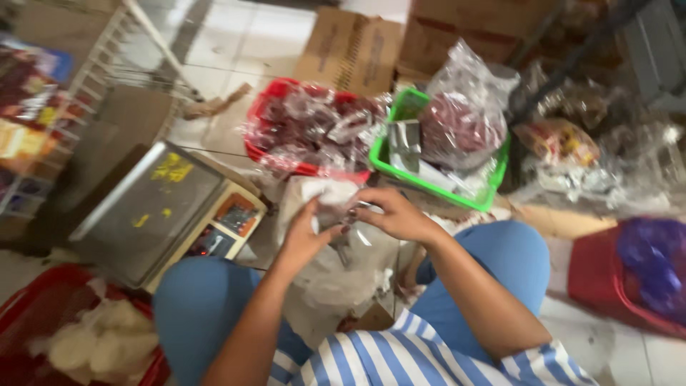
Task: The person scoops white powder from a large bag into smaller plastic bags, weighs each bag on a digital scale to ensure consistent portions, and then ties the bags closed, placing them into a red basket.
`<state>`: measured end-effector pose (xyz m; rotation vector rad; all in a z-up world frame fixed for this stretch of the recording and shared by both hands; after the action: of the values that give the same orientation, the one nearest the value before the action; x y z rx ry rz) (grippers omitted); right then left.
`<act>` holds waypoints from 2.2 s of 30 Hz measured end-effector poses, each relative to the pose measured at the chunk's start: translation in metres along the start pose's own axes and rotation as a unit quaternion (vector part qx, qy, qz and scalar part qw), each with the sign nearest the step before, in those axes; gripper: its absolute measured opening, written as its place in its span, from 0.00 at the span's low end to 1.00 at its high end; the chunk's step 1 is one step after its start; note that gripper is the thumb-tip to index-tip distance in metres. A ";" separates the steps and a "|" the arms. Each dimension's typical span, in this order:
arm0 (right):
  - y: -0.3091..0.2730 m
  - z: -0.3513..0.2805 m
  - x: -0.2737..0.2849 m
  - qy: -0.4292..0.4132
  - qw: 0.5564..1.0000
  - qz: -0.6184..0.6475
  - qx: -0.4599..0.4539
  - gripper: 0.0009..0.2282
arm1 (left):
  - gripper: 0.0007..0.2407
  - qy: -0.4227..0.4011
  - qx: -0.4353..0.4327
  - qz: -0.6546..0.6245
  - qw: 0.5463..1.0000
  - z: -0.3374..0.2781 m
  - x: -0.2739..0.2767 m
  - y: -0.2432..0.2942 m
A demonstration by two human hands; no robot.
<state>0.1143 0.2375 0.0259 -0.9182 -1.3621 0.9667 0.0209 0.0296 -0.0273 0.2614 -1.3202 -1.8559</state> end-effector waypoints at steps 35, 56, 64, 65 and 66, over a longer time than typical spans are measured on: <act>0.062 -0.014 0.073 0.310 0.939 0.088 -0.124 0.06 | 0.06 0.293 0.125 -0.197 0.927 -0.050 0.105 -0.053; 0.070 -0.003 0.053 0.278 0.942 0.172 -0.079 0.05 | 0.07 0.391 0.134 -0.224 0.883 -0.054 0.109 -0.043; 0.060 -0.004 0.044 0.283 0.931 0.211 -0.091 0.05 | 0.06 0.406 0.125 -0.194 0.884 -0.069 0.119 -0.044; 0.059 -0.005 0.042 0.283 0.929 0.223 -0.088 0.05 | 0.06 0.406 0.128 -0.205 0.881 -0.068 0.119 -0.044; 0.059 -0.005 0.040 0.278 0.928 0.235 -0.085 0.05 | 0.06 0.410 0.131 -0.213 0.877 -0.068 0.121 -0.042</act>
<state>0.1169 0.2959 -0.0151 -1.5617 -0.7568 0.8489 -0.0377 -0.0992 -0.0591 1.4102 -0.9237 -1.5729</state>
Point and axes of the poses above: each hand's wrist, its own z-axis towards the middle knuckle, its own x-axis out of the back of the hand, y = z × x, the point moved 1 cm from there along z, towards the middle knuckle, and after that the axes turned 13 degrees about -x, right-handed, at the moved point
